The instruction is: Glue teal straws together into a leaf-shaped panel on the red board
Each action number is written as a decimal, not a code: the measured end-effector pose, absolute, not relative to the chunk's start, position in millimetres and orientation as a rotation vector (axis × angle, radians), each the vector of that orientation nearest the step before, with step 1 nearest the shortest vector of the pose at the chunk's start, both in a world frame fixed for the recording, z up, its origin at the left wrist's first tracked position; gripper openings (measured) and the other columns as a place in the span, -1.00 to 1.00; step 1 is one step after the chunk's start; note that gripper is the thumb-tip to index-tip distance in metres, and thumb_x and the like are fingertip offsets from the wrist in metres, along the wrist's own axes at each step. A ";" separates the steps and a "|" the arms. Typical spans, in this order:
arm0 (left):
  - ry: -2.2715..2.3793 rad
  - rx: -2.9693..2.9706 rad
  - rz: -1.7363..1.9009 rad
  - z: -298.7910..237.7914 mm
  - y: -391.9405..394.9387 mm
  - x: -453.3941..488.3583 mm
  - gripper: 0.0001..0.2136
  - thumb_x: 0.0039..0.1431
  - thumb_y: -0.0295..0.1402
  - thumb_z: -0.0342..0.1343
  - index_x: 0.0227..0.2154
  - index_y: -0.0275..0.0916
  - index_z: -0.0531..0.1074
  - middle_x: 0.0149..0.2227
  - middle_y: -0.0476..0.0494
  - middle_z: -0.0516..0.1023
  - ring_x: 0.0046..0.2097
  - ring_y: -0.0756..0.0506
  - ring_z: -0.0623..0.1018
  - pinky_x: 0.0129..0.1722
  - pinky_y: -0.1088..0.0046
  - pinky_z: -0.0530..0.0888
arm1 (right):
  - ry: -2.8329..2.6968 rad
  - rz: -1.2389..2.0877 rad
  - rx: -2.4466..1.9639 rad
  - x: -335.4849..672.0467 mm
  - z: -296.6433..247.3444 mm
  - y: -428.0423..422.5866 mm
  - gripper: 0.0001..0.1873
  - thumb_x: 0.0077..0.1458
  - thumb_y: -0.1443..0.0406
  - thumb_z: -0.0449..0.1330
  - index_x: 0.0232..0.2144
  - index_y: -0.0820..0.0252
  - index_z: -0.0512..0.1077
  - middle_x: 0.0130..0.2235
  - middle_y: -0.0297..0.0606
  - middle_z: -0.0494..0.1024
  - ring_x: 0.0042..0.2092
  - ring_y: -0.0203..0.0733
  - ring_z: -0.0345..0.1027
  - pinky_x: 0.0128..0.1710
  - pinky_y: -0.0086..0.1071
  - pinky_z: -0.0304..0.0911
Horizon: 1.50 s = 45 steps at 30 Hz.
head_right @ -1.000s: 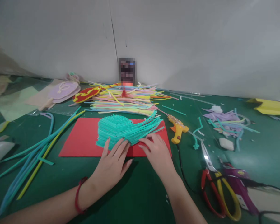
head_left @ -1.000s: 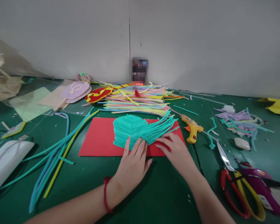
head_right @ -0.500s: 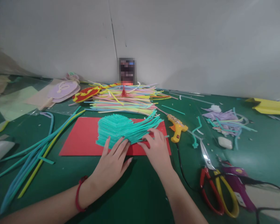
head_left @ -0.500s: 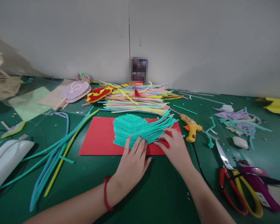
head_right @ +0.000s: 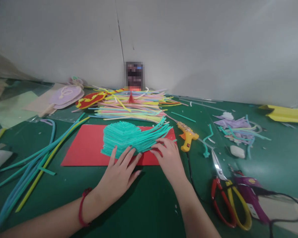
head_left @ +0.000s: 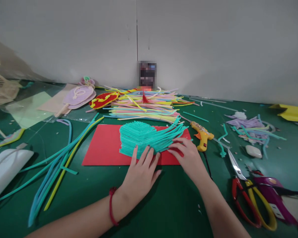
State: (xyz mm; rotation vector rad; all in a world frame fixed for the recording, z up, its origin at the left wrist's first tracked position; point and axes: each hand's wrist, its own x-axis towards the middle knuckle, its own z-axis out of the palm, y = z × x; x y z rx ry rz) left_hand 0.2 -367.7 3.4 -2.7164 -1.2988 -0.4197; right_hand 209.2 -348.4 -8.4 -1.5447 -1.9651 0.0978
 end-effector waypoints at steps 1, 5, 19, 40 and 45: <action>-1.299 -2.714 -0.423 2.9 -367.8 0.2 -0.60 0.31 -0.16 -0.13 0.09 -0.19 0.36 0.10 -0.23 0.43 0.18 -0.22 0.34 0.29 0.00 -0.10 | -1.966 0.108 -1.544 209.6 -8.7 -348.1 -0.83 0.18 0.20 0.12 -0.29 0.07 0.50 -0.17 -0.18 0.51 -0.10 -0.07 0.39 -0.07 -0.11 0.28; -1.291 -2.717 -0.417 1.7 -368.3 0.3 -0.58 0.31 -0.13 -0.14 0.10 -0.21 0.35 0.12 -0.23 0.42 0.19 -0.22 0.33 0.29 0.00 -0.13 | -1.982 0.113 -1.555 208.9 -8.6 -348.6 -0.81 0.19 0.20 0.10 -0.19 0.06 0.47 -0.17 -0.18 0.51 -0.09 -0.06 0.38 -0.06 -0.12 0.27; -1.271 -2.708 -0.401 0.7 -368.6 -0.7 -0.58 0.31 -0.13 -0.14 0.08 -0.24 0.36 0.15 -0.28 0.38 0.23 -0.23 0.27 0.28 0.01 -0.12 | -2.026 0.115 -1.543 202.4 -5.8 -351.1 -0.84 0.20 0.23 0.09 -0.31 0.12 0.46 -0.22 -0.18 0.49 -0.12 -0.07 0.37 -0.07 -0.13 0.26; -1.273 -2.704 -0.494 2.8 -367.3 0.1 -0.62 0.30 -0.16 -0.10 0.06 -0.21 0.36 0.12 -0.28 0.40 0.21 -0.23 0.30 0.27 0.00 -0.07 | -1.966 0.129 -1.519 199.6 -4.7 -351.8 -0.87 0.20 0.27 0.10 -0.34 0.16 0.42 -0.18 -0.17 0.53 -0.10 -0.10 0.38 -0.06 -0.16 0.27; -1.177 -2.727 -0.559 5.2 -370.6 1.0 -0.56 0.33 -0.14 -0.18 0.11 -0.29 0.32 0.18 -0.24 0.35 0.24 -0.18 0.25 0.30 0.07 -0.23 | -1.989 0.123 -1.508 201.4 -6.3 -350.7 -0.88 0.19 0.28 0.10 -0.33 0.14 0.43 -0.19 -0.18 0.53 -0.11 -0.09 0.39 -0.08 -0.15 0.28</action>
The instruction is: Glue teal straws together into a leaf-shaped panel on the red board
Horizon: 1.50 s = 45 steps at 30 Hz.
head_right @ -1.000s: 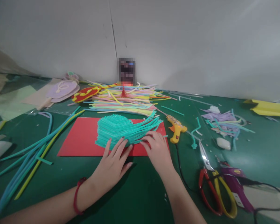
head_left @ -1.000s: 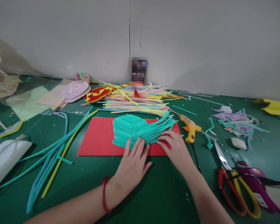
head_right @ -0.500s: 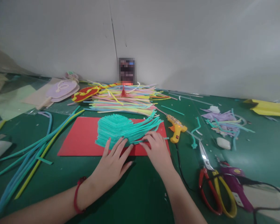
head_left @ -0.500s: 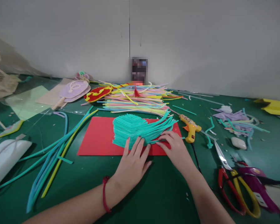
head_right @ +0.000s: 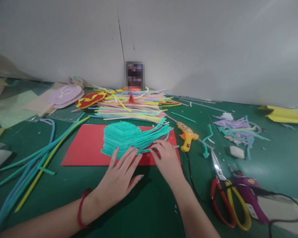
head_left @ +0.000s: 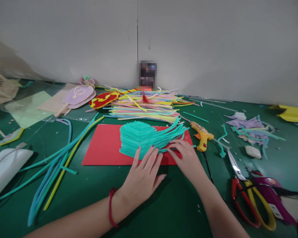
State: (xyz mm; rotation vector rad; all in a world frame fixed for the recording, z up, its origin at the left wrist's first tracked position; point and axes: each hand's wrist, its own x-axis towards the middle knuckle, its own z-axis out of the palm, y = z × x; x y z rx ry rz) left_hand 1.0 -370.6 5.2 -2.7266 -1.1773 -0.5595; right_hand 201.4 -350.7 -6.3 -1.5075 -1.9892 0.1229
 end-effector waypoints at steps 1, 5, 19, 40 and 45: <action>-1.160 -2.732 -0.542 4.3 -371.0 0.9 -0.52 0.33 -0.12 -0.21 0.13 -0.32 0.30 0.20 -0.23 0.33 0.25 -0.18 0.24 0.30 0.08 -0.25 | -1.993 0.118 -1.505 201.6 -6.5 -350.5 -0.88 0.19 0.28 0.11 -0.33 0.14 0.44 -0.19 -0.18 0.53 -0.11 -0.09 0.39 -0.07 -0.15 0.28; -1.137 -2.763 -0.438 -0.2 -369.2 -0.1 -0.43 0.33 -0.05 -0.31 0.17 -0.39 0.24 0.25 -0.23 0.23 0.25 -0.19 0.24 0.30 0.12 -0.20 | -1.984 0.092 -1.501 202.2 -6.8 -350.1 -0.88 0.19 0.29 0.11 -0.33 0.14 0.45 -0.18 -0.18 0.52 -0.09 -0.08 0.38 -0.06 -0.14 0.27; -1.217 -2.799 -0.328 1.6 -368.4 -0.4 -0.48 0.33 -0.08 -0.28 0.17 -0.29 0.26 0.26 -0.23 0.21 0.28 -0.23 0.20 0.27 -0.02 -0.06 | -1.985 0.131 -1.506 202.8 -8.1 -349.8 -0.87 0.19 0.28 0.11 -0.34 0.12 0.45 -0.17 -0.19 0.51 -0.10 -0.10 0.38 -0.06 -0.14 0.27; -1.208 -2.815 -0.467 3.4 -366.3 -0.1 -0.61 0.30 -0.09 -0.14 0.08 -0.10 0.36 0.19 -0.28 0.33 0.25 -0.25 0.26 0.21 -0.07 0.08 | -2.094 0.101 -1.474 206.2 -4.3 -349.7 -0.87 0.20 0.28 0.10 -0.27 0.12 0.46 -0.23 -0.21 0.52 -0.15 -0.12 0.38 -0.04 -0.15 0.23; -1.199 -2.814 -0.503 4.5 -366.8 -0.3 -0.60 0.30 -0.10 -0.13 0.05 -0.16 0.39 0.20 -0.27 0.32 0.24 -0.25 0.26 0.23 -0.07 0.06 | -2.137 0.121 -1.480 202.8 -0.9 -350.4 -0.87 0.13 0.40 0.08 -0.28 0.14 0.40 -0.22 -0.21 0.50 -0.12 -0.10 0.36 0.00 -0.12 0.20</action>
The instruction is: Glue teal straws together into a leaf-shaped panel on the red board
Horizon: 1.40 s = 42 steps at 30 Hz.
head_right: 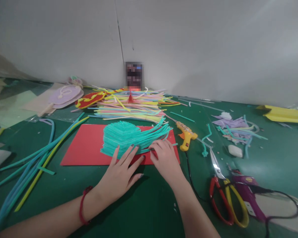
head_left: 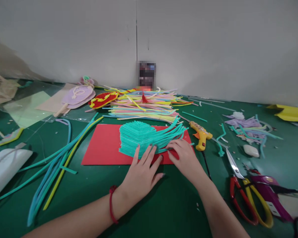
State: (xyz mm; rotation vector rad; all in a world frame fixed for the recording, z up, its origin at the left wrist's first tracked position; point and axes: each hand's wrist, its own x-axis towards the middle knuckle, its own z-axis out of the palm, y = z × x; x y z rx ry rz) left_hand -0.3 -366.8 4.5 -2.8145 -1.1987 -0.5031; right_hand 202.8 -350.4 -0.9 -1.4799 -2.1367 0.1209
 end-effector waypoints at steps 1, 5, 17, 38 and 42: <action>-1.198 -2.812 -0.507 4.4 -367.0 -0.4 -0.60 0.30 -0.10 -0.13 0.04 -0.17 0.39 0.20 -0.27 0.32 0.24 -0.25 0.26 0.23 -0.07 0.05 | -2.138 0.123 -1.485 201.6 -0.3 -350.4 -0.87 0.11 0.41 0.08 -0.30 0.14 0.38 -0.23 -0.20 0.50 -0.12 -0.09 0.36 -0.01 -0.12 0.21; -1.184 -2.798 -0.515 4.7 -365.7 -0.5 -0.64 0.31 -0.17 -0.11 0.07 -0.15 0.36 0.20 -0.24 0.33 0.23 -0.23 0.28 0.24 -0.04 0.07 | -2.119 0.082 -1.492 197.8 1.3 -350.2 -0.89 0.12 0.41 0.05 -0.33 0.12 0.34 -0.29 -0.24 0.50 -0.17 -0.12 0.37 0.06 -0.08 0.16; -1.231 -2.712 -0.469 18.1 -341.2 0.6 -0.71 0.30 -0.40 -0.09 0.01 -0.28 0.39 0.04 -0.24 0.48 0.06 -0.20 0.45 0.15 0.10 0.27 | -2.163 0.062 -1.486 201.5 -2.6 -347.9 -0.94 0.17 0.29 0.12 -0.29 0.10 0.39 -0.26 -0.24 0.50 -0.15 -0.11 0.37 0.05 -0.09 0.17; -1.262 -2.629 -0.395 23.6 -377.9 -86.0 -0.68 0.34 -0.29 -0.18 -0.08 -0.26 0.44 -0.20 -0.22 0.51 -0.20 -0.15 0.50 -0.21 0.30 0.43 | -2.268 0.299 -1.323 176.7 23.4 -375.3 -0.69 0.16 0.31 0.06 -0.08 0.10 0.48 -0.34 -0.23 0.44 -0.30 -0.20 0.36 -0.32 -0.35 0.34; -1.313 -2.643 -0.272 15.0 -379.3 -83.3 -0.65 0.33 -0.24 -0.15 0.04 -0.24 0.38 -0.25 -0.20 0.48 -0.24 -0.15 0.48 -0.24 0.31 0.41 | -2.398 0.174 -1.395 165.1 17.6 -383.8 -0.64 0.18 0.20 0.09 0.02 0.04 0.43 -0.31 -0.21 0.48 -0.27 -0.16 0.39 -0.34 -0.35 0.34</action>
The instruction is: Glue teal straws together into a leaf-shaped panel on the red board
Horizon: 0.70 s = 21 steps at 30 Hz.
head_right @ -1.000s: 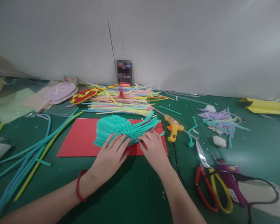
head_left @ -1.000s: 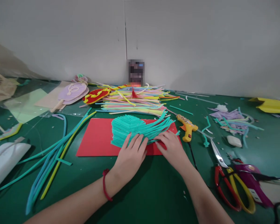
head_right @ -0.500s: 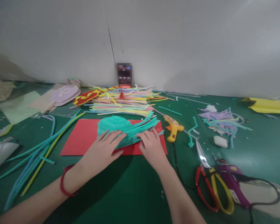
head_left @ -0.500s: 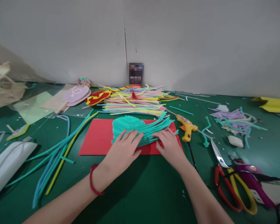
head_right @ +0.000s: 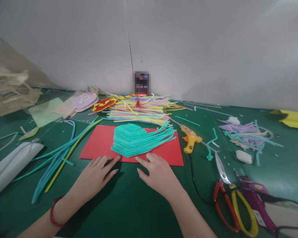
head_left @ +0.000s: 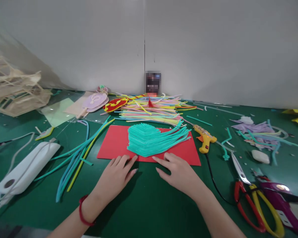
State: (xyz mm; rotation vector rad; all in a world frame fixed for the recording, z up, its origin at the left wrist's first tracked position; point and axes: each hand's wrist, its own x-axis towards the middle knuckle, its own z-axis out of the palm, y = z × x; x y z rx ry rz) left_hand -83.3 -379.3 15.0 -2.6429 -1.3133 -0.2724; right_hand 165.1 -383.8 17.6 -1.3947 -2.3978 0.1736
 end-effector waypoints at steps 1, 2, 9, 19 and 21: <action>-1.329 -2.642 -0.242 14.0 -378.3 -81.6 -0.65 0.33 -0.24 -0.13 0.05 -0.24 0.37 -0.27 -0.19 0.47 -0.25 -0.15 0.47 -0.24 0.31 0.41 | -2.414 0.126 -1.412 163.7 16.2 -383.8 -0.62 0.20 0.19 0.07 0.05 0.03 0.41 -0.31 -0.21 0.48 -0.28 -0.16 0.40 -0.35 -0.35 0.33; -1.345 -2.642 -0.215 13.5 -377.1 -79.7 -0.65 0.32 -0.24 -0.12 0.06 -0.25 0.36 -0.28 -0.19 0.46 -0.25 -0.15 0.47 -0.24 0.31 0.41 | -2.426 0.086 -1.427 162.8 15.3 -383.3 -0.62 0.22 0.20 0.04 0.07 0.04 0.39 -0.32 -0.21 0.49 -0.29 -0.16 0.40 -0.36 -0.35 0.32; -1.435 -2.644 -0.184 13.0 -371.8 -70.5 -0.62 0.32 -0.29 -0.12 0.16 -0.23 0.27 -0.25 -0.20 0.44 -0.22 -0.14 0.47 -0.25 0.35 0.41 | -2.507 -0.001 -1.454 160.8 12.0 -376.5 -0.57 0.31 0.27 -0.11 0.16 0.16 0.29 -0.39 -0.24 0.52 -0.36 -0.18 0.40 -0.35 -0.33 0.24; -1.442 -2.683 -0.443 0.6 -362.7 -72.6 -0.61 0.32 -0.24 -0.16 0.10 -0.31 0.31 0.09 -0.33 0.38 0.09 -0.24 0.40 0.04 0.14 0.39 | -2.483 -0.141 -1.479 150.2 3.8 -376.0 -0.58 0.30 0.25 -0.08 0.11 0.25 0.35 -0.31 -0.13 0.49 -0.30 -0.16 0.37 -0.34 -0.35 0.23; -1.459 -2.654 -0.438 -2.1 -362.6 -73.0 -0.60 0.31 -0.23 -0.15 0.11 -0.30 0.30 0.13 -0.33 0.37 0.13 -0.27 0.37 0.07 0.10 0.37 | -2.468 -0.126 -1.483 149.8 4.0 -375.4 -0.58 0.30 0.25 -0.07 0.11 0.23 0.35 -0.31 -0.14 0.48 -0.29 -0.16 0.36 -0.34 -0.34 0.25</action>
